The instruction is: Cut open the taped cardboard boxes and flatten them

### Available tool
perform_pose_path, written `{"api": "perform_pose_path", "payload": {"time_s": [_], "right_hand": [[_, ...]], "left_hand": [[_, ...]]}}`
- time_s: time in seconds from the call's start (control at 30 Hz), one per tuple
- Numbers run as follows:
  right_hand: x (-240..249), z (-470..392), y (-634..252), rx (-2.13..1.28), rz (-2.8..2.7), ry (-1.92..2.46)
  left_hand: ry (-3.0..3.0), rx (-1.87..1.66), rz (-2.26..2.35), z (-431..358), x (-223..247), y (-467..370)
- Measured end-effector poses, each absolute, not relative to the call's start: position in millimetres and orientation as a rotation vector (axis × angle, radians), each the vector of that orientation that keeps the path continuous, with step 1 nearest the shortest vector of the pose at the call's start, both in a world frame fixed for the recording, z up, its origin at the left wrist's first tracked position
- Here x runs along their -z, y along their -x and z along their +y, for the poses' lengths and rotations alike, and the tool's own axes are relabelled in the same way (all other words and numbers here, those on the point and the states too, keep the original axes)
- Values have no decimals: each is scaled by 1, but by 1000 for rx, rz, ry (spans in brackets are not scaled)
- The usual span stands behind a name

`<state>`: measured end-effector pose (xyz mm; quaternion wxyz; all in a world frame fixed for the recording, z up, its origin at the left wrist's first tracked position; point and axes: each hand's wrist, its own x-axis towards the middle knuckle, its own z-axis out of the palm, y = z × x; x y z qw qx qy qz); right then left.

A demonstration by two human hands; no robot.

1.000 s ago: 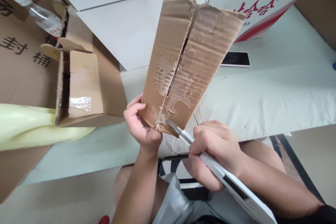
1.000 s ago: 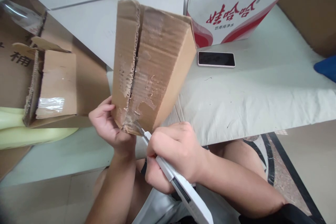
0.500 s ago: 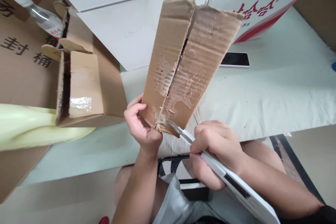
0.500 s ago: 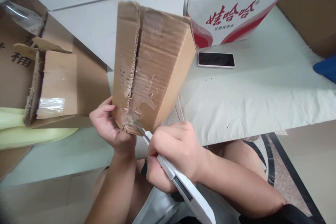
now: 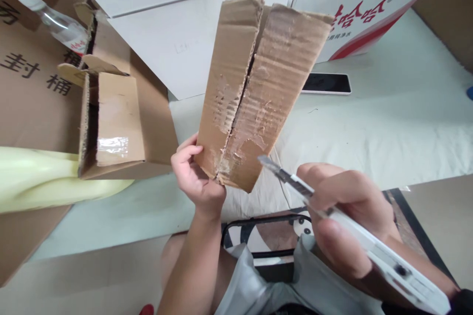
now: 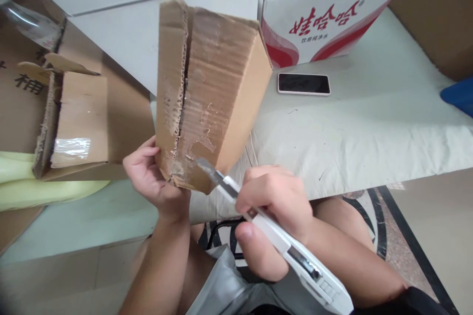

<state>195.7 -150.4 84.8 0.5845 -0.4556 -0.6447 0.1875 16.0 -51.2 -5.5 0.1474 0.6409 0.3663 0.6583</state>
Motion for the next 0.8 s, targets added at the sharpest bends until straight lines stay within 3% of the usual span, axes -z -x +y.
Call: {"api": "perform_pose_path", "payload": {"time_s": [0.17,0.4,0.53,0.8], "right_hand": [[-68,-126,-203,-172,-1205,881],[-35,-103,-229,58,-1196,1257],[-23,-97,-251,-16,-1346,1659],[-11,-83,-266,-494,-1671,2413]], "left_hand": [[-1794,-1918,1062,-49,6,-15],[-1792,-1975,1166,-45,9,-13],[-1739,-1989,1185,-41,13,-9],[-1661,-1997,1205,-39,13,-8]]}}
